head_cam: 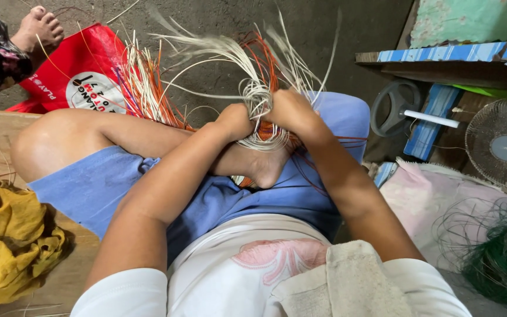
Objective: The person weaves together thin strands of material by hand, interlacing them while sitting on the floor.
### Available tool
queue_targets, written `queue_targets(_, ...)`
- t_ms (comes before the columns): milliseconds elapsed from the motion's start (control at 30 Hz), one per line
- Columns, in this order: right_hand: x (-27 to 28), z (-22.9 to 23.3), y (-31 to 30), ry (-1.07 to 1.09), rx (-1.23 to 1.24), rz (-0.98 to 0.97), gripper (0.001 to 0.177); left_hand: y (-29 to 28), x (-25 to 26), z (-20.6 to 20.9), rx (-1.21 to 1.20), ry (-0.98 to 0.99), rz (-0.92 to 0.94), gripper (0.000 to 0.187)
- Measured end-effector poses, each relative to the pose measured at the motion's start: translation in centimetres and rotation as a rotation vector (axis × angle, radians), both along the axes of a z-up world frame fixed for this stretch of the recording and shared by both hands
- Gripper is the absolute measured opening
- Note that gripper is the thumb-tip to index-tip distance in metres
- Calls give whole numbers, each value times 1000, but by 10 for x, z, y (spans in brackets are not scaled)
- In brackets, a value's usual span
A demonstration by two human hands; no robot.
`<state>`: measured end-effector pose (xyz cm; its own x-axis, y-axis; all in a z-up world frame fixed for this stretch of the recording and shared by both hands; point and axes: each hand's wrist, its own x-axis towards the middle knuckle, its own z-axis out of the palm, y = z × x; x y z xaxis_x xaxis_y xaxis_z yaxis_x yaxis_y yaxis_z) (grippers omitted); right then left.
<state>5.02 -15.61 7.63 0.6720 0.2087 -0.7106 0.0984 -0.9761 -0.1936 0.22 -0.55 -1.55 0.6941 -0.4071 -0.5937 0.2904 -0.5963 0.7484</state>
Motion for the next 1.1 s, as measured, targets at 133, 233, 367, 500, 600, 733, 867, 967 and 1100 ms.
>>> queue_targets(133, -3, -3, 3, 136, -9, -127, 45, 6, 1, 7, -33, 63, 69, 35)
queue_targets(233, -9, 10, 8, 181, -6, -231, 55, 8, 3, 13, -57, 101, 106, 36)
queue_targets(367, -19, 16, -3, 170, 311, -316, 48, 10, 7, 25, -94, 151, 164, 37)
queue_targets(500, -25, 18, -8, 145, 434, -430, 49, 11, 12, 43, -115, 162, 193, 38)
queue_targets(600, -24, 18, -18, 113, 470, -518, 45, 10, 19, 46, -139, 174, 221, 39)
queue_targets(733, -34, 23, -15, 203, 719, -727, 44, 6, 17, 36, -177, 123, 342, 35)
queue_targets(867, -49, 2, -11, 381, 1179, -935, 61, 9, 22, 39, -197, 92, 388, 36)
queue_targets(967, -49, 4, -23, 503, 1311, -908, 66, 14, 18, 39, -296, 44, 422, 29)
queue_targets(1100, -77, -10, -17, 672, 1402, -921, 57, 3, 25, -20, -565, 65, 537, 27)
